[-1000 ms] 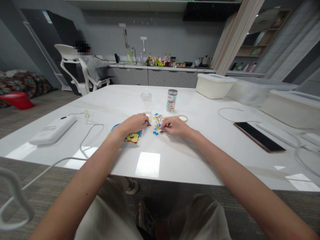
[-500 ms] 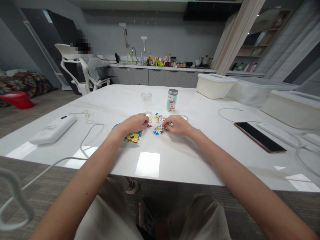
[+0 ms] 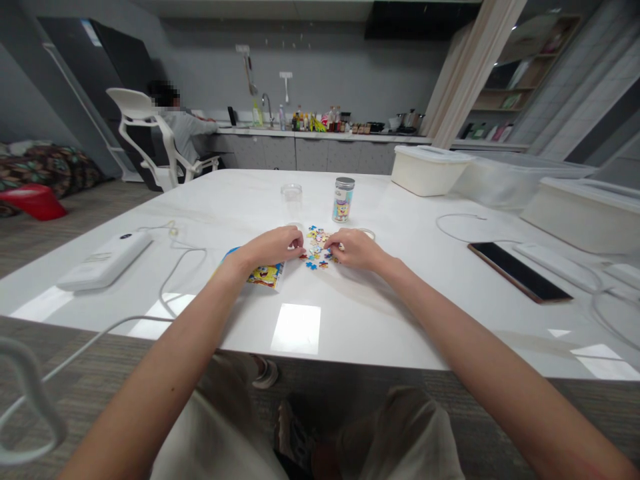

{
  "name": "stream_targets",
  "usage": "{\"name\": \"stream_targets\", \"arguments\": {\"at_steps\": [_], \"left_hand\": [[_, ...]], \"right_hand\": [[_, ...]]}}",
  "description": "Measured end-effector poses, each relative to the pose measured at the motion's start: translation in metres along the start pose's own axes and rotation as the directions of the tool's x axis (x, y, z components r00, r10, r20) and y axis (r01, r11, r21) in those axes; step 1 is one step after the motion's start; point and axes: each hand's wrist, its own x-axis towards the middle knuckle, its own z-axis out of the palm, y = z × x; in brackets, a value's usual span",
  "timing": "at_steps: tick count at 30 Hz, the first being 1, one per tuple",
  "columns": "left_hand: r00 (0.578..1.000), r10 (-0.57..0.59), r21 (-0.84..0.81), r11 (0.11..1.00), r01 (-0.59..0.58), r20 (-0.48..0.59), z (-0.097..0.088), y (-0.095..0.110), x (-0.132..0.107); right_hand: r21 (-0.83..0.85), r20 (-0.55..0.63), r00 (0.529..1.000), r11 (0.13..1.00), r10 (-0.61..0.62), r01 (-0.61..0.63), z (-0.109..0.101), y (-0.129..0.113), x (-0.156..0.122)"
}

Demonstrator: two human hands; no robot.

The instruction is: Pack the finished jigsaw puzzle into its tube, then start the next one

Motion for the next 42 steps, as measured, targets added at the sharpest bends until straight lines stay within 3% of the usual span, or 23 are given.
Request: {"name": "stream_targets", "arguments": {"at_steps": [2,7,16,23,33,42], "left_hand": [[0.999,-0.019,0.002,1.000,0.019,-0.025,0.000,-0.004,0.000],[0.999,0.004,0.000,1.000,-0.004,0.033,0.000,-0.014,-0.002],[0.999,0.048,-0.011,0.999,-0.048,0.013,0.008,-0.014,0.002],[0.983,-0.103,0.014,0.994,0.106,-0.150,0.018,-0.020,0.005],[0.981,-0.144,-0.005,0.990,0.144,-0.130,0.022,-0.018,0.005],[0.976,-0.162,0.005,0.986,0.165,-0.145,0.020,-0.016,0.003]], "right_hand": [[0.012,-0.004,1.000,1.000,0.003,-0.002,0.001,0.000,0.000],[0.042,-0.033,0.999,0.999,0.007,-0.006,0.005,0.003,0.000],[0.084,-0.059,0.997,0.995,-0.047,0.052,0.011,0.000,0.000],[0.069,-0.115,0.993,0.997,-0.022,0.030,0.017,-0.005,0.000],[0.040,-0.114,0.993,0.999,0.016,-0.012,0.038,-0.003,0.001],[0.045,-0.172,0.984,0.998,0.050,-0.043,0.036,0.003,0.000]]}}
